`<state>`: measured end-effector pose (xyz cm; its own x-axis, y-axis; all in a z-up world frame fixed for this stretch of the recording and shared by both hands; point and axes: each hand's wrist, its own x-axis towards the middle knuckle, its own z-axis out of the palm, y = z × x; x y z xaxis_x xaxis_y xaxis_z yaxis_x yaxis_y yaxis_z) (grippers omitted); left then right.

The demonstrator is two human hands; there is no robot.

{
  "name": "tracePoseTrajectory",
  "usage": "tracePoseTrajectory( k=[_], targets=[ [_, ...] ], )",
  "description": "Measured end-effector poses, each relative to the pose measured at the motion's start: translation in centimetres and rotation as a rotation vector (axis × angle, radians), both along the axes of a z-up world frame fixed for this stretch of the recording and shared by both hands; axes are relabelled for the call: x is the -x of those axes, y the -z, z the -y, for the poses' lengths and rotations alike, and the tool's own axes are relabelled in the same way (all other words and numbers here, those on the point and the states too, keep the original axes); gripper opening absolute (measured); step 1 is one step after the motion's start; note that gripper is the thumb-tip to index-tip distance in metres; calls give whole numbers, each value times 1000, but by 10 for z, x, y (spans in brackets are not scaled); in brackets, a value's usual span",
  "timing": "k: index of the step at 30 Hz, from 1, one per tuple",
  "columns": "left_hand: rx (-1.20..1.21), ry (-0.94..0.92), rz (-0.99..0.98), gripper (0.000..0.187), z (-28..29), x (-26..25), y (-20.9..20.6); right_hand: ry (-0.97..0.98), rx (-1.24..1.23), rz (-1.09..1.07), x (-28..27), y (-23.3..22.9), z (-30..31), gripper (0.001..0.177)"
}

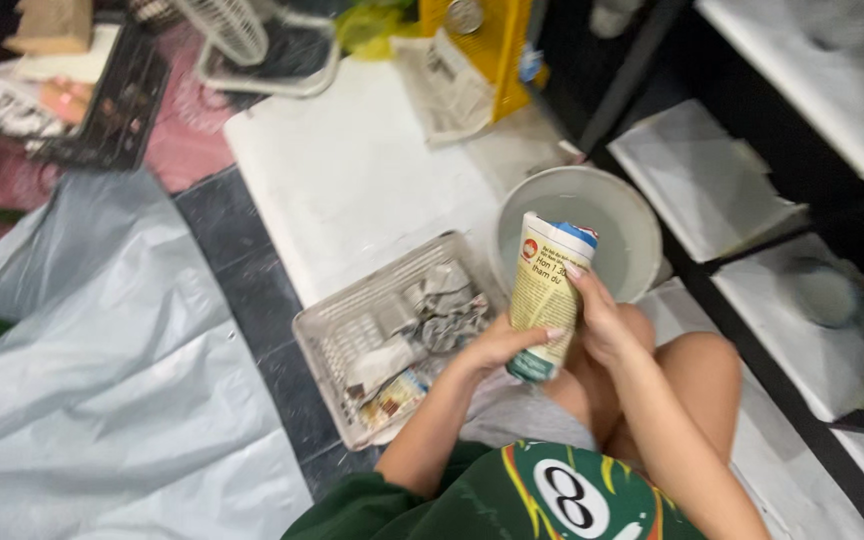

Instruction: The person sits on the floor and wraps small ceramic items, including cups and bowls, with newspaper. They dip the items in a bucket of water, wrap them in newspaper, and place the wrapped items into a plastic basket. The person also wipes some items with a cloth before wrapping.

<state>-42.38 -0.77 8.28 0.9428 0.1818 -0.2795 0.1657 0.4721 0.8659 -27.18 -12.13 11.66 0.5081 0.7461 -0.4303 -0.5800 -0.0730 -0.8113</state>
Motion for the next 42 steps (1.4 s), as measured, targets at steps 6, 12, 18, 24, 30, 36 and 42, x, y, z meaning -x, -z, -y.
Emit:
tracePoseTrajectory(
  k=[6,12,18,24,30,36,42],
  targets=[
    [-429,-120,-169,74,-87,72,92,-124,113,-73,9,-13,-13,80],
    [-1013,-264,-716,78,-158,158,179,-36,168,-122,14,-47,-18,77],
    [-1192,-96,-1184,83,-192,201,227,65,132,-178,23,-59,-25,77],
    [-1391,-37,-1244,74,-209,215,262,204,159,-172,22,-60,-23,69],
    [-1189,84,-1320,83,-221,204,283,269,203,-183,24,-40,-15,63],
    [-1032,18,-1306,91,-218,200,280,222,183,-203,21,-19,-19,60],
    [-922,-151,-1082,100,-210,198,272,194,135,-193,16,-13,-12,56]
  ],
)
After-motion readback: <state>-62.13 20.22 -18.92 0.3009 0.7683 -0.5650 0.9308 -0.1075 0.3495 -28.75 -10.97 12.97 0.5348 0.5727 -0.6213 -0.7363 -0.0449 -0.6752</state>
